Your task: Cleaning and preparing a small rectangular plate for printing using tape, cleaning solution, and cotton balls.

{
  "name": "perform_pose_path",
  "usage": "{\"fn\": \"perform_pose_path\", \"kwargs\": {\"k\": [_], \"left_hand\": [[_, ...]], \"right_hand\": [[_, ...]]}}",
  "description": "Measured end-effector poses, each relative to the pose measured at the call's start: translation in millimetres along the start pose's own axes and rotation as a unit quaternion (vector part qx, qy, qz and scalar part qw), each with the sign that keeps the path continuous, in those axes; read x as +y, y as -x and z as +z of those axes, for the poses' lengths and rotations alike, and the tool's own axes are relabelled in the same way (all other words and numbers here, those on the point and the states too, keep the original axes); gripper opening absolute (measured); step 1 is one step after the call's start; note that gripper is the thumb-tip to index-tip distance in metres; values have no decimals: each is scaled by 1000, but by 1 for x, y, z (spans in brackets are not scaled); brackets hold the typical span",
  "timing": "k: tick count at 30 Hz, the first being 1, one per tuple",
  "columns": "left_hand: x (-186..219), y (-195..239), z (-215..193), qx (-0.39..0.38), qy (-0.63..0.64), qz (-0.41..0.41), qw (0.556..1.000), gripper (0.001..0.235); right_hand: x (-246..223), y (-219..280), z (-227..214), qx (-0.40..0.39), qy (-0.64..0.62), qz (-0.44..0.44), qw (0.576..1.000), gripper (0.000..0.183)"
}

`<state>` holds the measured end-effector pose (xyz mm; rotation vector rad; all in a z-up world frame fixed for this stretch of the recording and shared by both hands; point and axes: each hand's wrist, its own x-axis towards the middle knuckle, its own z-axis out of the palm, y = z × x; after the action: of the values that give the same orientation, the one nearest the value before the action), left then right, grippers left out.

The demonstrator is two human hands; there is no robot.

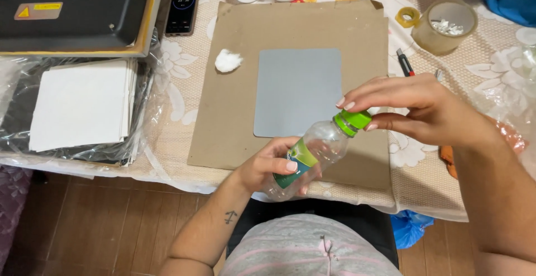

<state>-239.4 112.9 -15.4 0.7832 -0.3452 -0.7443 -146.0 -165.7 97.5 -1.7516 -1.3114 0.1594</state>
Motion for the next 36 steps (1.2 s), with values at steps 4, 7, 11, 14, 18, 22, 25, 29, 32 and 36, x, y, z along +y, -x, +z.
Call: {"fn": "perform_pose_path", "kwargs": {"k": [4, 7, 11, 14, 18, 22, 25, 29, 32, 36], "left_hand": [[-23, 2, -23, -114, 223, -68, 966, 67], [-11, -2, 1, -31, 64, 14, 997, 53], [6, -8, 20, 12, -121, 48, 991, 66], [-3, -7, 12, -8, -61, 29, 998, 65], [-34, -6, -9, -120, 194, -50, 972, 63], [-56, -7, -19, -234, 346, -117, 901, 65], [-47, -9, -7, -258, 385, -156, 872, 77], [-41, -13, -2, -292, 350, -176, 872, 81], [-37, -11, -3, -270, 359, -185, 874, 82], [-11, -8, -1, -179, 33, -26, 983, 67]], "right_hand": [[-6, -4, -1, -48, -49, -24, 997, 27], [-5, -1, 5, 46, 59, 30, 997, 47], [-8, 7, 4, 104, 172, 4, 979, 51], [-23, 1, 4, 67, 171, 14, 983, 41], [-26, -2, 4, 8, 55, -57, 997, 36], [-13, 5, 13, 7, -59, -124, 990, 24], [-22, 0, 12, 9, -100, -149, 984, 11], [-32, -9, 8, -40, -140, -182, 972, 25], [-37, -9, 5, -61, -105, -180, 976, 19], [-38, -6, 6, -31, -21, -137, 990, 25]]}}
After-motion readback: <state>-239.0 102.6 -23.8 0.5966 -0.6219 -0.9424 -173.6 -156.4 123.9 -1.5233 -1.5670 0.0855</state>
